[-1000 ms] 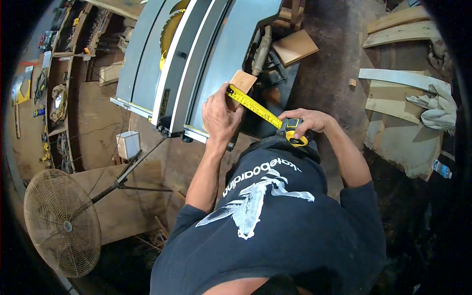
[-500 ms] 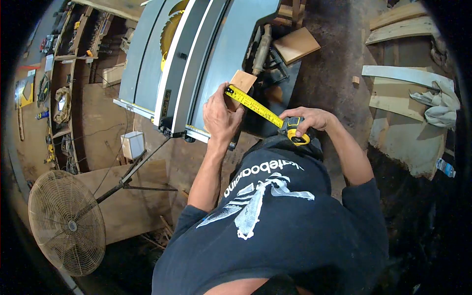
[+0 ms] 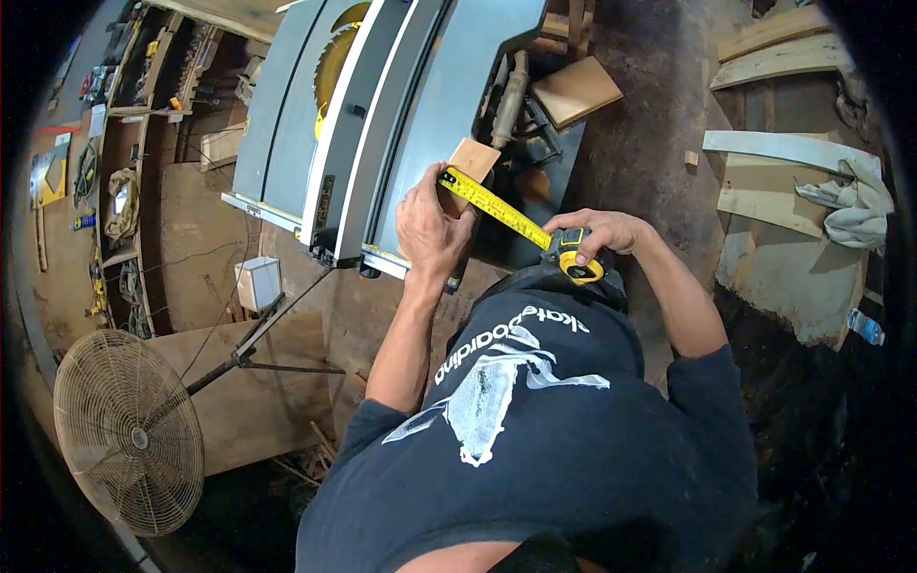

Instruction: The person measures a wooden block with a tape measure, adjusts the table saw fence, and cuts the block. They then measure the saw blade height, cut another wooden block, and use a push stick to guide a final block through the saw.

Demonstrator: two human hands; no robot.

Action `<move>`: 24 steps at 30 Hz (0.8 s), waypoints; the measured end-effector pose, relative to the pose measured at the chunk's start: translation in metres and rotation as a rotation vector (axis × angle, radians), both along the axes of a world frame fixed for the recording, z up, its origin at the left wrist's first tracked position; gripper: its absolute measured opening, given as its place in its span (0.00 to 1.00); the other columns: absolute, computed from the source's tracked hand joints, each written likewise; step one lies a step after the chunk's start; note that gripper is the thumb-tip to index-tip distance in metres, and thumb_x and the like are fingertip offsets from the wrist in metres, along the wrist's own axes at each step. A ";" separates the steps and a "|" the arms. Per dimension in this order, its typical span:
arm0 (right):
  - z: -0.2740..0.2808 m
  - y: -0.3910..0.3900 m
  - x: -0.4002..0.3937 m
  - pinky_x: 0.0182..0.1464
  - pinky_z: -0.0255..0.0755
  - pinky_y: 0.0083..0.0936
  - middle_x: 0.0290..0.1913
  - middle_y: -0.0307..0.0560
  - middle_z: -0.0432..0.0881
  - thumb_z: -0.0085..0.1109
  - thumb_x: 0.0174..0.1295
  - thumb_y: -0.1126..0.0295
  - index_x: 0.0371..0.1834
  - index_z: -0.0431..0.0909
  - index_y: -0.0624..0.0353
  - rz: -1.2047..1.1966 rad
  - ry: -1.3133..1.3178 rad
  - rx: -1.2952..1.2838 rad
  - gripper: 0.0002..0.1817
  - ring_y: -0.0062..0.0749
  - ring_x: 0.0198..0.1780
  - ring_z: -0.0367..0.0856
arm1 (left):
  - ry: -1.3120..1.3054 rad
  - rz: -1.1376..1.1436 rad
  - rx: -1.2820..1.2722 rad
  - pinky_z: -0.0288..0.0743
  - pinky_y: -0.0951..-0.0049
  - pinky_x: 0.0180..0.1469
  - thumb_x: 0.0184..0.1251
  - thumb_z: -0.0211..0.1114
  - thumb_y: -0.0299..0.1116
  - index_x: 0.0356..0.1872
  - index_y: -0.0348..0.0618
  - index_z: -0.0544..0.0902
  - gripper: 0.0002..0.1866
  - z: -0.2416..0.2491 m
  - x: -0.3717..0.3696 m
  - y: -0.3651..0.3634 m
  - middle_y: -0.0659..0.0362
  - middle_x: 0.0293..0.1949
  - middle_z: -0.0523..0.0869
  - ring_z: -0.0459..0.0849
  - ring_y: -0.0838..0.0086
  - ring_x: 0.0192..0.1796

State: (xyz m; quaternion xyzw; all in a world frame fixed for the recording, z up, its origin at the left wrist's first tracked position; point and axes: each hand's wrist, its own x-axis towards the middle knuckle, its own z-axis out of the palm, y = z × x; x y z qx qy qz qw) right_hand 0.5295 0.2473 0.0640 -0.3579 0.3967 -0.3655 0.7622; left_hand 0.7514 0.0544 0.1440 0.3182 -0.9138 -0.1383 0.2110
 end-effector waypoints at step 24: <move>0.008 -0.003 0.000 0.56 0.71 0.24 0.51 0.45 0.84 0.72 0.36 0.65 0.63 0.76 0.64 -0.009 -0.014 0.032 0.42 0.31 0.52 0.80 | -0.011 0.042 0.059 0.73 0.57 0.54 0.45 0.73 0.29 0.61 0.44 0.79 0.34 0.001 0.000 0.000 0.49 0.46 0.87 0.84 0.54 0.51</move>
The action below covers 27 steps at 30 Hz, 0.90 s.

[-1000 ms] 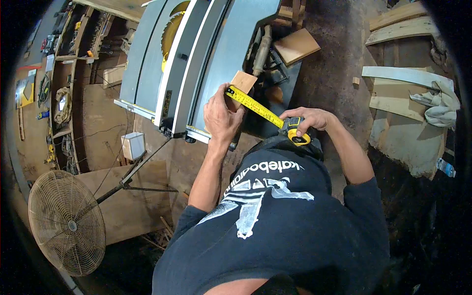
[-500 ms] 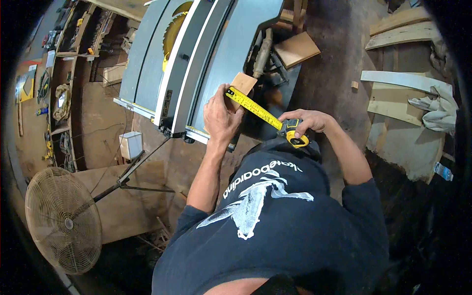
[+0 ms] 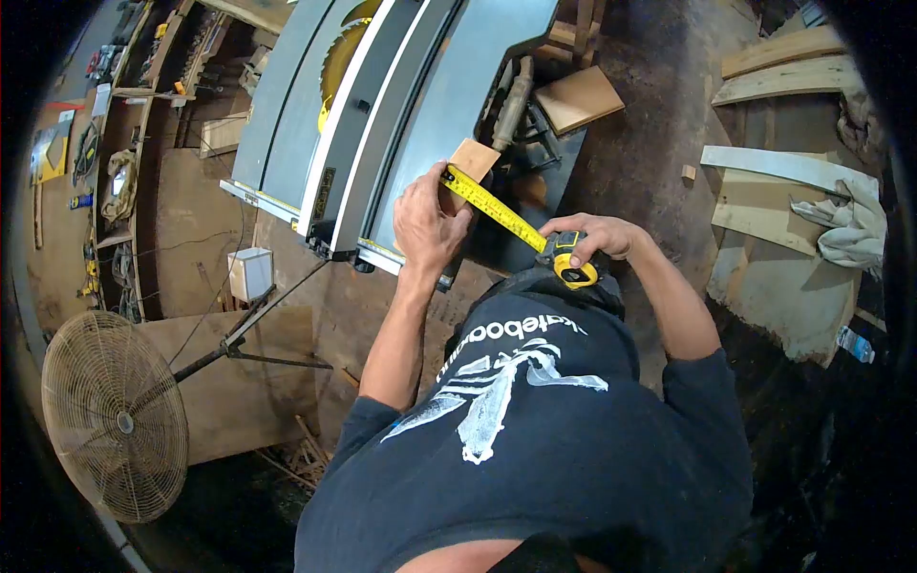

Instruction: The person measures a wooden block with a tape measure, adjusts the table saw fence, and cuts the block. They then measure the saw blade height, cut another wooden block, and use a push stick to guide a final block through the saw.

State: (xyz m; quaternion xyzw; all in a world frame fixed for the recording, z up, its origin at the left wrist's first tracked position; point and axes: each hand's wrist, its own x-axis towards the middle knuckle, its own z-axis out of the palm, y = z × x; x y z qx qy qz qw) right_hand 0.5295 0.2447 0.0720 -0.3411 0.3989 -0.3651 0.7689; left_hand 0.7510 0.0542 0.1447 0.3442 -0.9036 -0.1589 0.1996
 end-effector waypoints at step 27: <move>0.001 -0.002 -0.007 0.58 0.72 0.24 0.53 0.45 0.84 0.72 0.34 0.69 0.65 0.75 0.63 0.022 -0.029 0.105 0.45 0.32 0.54 0.80 | 0.081 0.019 -0.038 0.75 0.55 0.60 0.44 0.72 0.26 0.53 0.41 0.80 0.28 0.004 -0.006 0.003 0.50 0.50 0.83 0.79 0.50 0.57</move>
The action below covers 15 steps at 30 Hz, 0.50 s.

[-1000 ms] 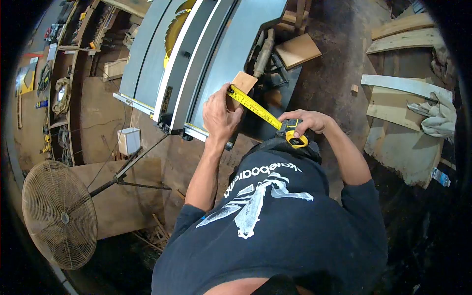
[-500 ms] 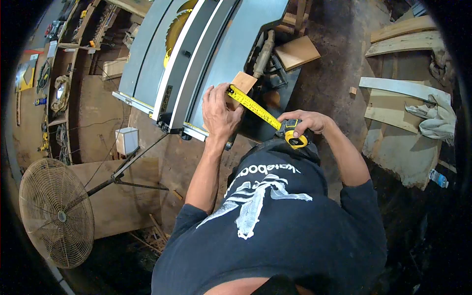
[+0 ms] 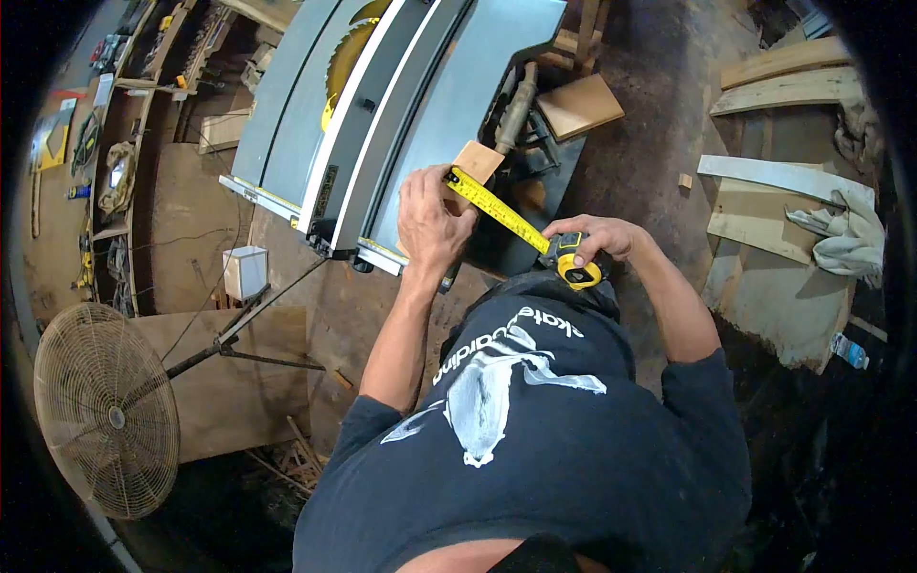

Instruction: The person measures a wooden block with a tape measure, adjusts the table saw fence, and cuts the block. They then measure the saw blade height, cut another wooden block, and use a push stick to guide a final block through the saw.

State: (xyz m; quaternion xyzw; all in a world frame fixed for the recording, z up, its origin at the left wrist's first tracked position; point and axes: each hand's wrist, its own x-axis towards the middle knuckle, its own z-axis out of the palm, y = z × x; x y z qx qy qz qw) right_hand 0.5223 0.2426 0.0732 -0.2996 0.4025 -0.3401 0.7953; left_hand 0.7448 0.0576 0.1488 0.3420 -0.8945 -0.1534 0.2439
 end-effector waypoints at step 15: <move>0.000 -0.003 -0.003 0.58 0.72 0.24 0.52 0.45 0.85 0.71 0.34 0.70 0.65 0.75 0.63 0.021 -0.011 -0.007 0.44 0.32 0.53 0.82 | -0.017 0.016 0.040 0.77 0.56 0.56 0.43 0.73 0.25 0.53 0.41 0.80 0.29 -0.003 0.002 0.000 0.50 0.49 0.84 0.82 0.51 0.53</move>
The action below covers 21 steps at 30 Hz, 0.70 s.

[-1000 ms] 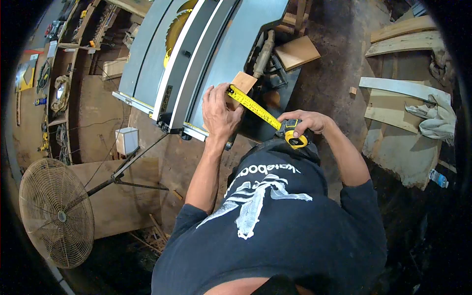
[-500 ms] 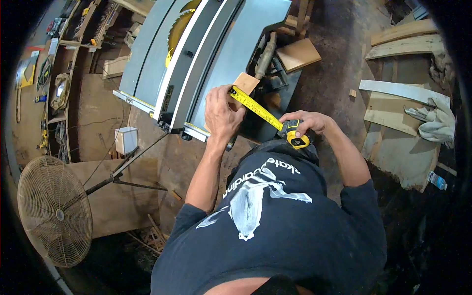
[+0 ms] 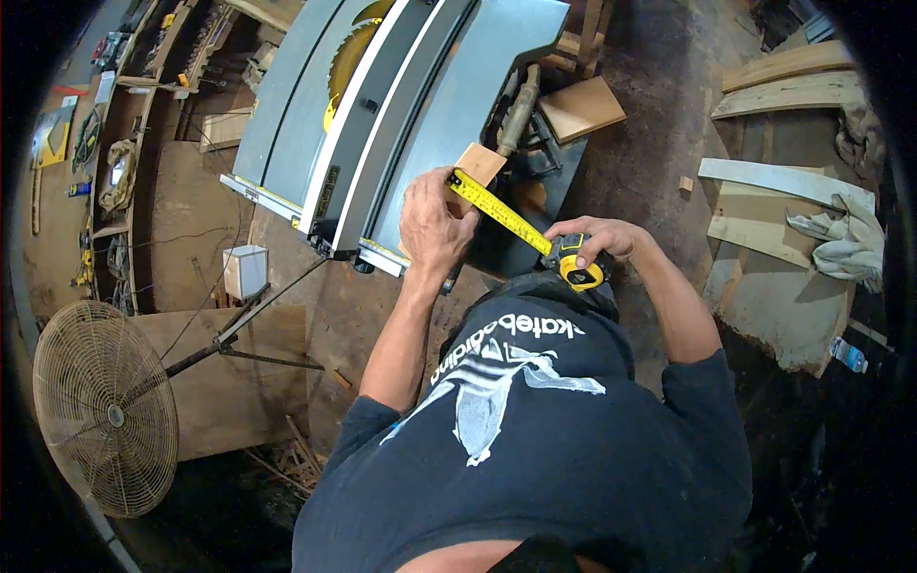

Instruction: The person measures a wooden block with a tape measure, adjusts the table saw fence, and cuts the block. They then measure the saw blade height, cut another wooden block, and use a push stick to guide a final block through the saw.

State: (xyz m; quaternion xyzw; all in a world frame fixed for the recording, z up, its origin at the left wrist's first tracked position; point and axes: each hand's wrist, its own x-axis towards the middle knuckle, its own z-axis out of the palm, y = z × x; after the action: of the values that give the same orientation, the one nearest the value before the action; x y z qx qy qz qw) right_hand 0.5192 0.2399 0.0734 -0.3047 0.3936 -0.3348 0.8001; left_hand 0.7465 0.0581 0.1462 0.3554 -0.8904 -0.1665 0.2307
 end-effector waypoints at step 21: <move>-0.008 0.002 0.000 0.55 0.71 0.24 0.47 0.42 0.84 0.71 0.41 0.70 0.65 0.77 0.61 -0.008 0.001 -0.052 0.39 0.29 0.50 0.79 | 0.011 -0.019 -0.044 0.77 0.57 0.57 0.43 0.75 0.26 0.55 0.43 0.80 0.31 0.000 0.002 0.000 0.51 0.51 0.84 0.81 0.52 0.55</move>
State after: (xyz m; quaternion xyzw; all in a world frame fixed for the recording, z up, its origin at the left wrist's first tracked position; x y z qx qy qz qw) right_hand 0.5187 0.2420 0.0651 -0.3238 0.3865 -0.3479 0.7904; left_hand 0.7480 0.0581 0.1461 0.3410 -0.8957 -0.1511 0.2420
